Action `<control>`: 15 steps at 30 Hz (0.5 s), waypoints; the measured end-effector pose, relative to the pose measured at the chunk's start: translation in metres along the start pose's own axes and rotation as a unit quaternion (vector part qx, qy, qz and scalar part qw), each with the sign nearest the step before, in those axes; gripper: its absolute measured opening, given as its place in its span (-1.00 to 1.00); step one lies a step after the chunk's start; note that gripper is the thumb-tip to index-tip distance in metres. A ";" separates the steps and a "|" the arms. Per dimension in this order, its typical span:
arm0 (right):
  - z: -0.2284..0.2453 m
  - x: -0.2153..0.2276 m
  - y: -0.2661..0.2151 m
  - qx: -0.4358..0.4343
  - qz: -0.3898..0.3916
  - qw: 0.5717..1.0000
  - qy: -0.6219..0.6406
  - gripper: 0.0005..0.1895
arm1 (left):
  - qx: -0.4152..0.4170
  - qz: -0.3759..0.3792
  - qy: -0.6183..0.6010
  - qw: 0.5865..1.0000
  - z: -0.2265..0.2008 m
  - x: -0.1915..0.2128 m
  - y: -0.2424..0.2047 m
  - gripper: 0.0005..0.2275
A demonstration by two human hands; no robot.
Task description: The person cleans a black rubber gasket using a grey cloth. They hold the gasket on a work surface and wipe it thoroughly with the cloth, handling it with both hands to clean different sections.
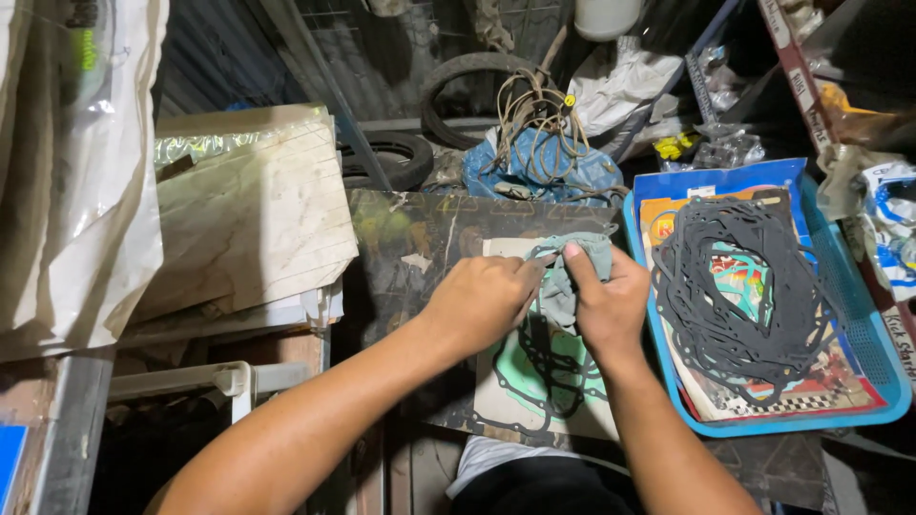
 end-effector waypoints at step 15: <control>-0.024 0.039 0.004 0.007 -0.035 0.999 0.025 -0.79 | 0.047 0.025 -0.074 0.996 0.006 0.004 0.001 -0.84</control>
Point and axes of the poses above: each hand's wrist, its own y-axis towards the middle knuckle, its own x-axis out of the back of the hand, z = x × y, the point moved 8 cm from there along y, towards the middle knuckle, and after that the axes turned 11 degrees about z, right-handed, at the moved point
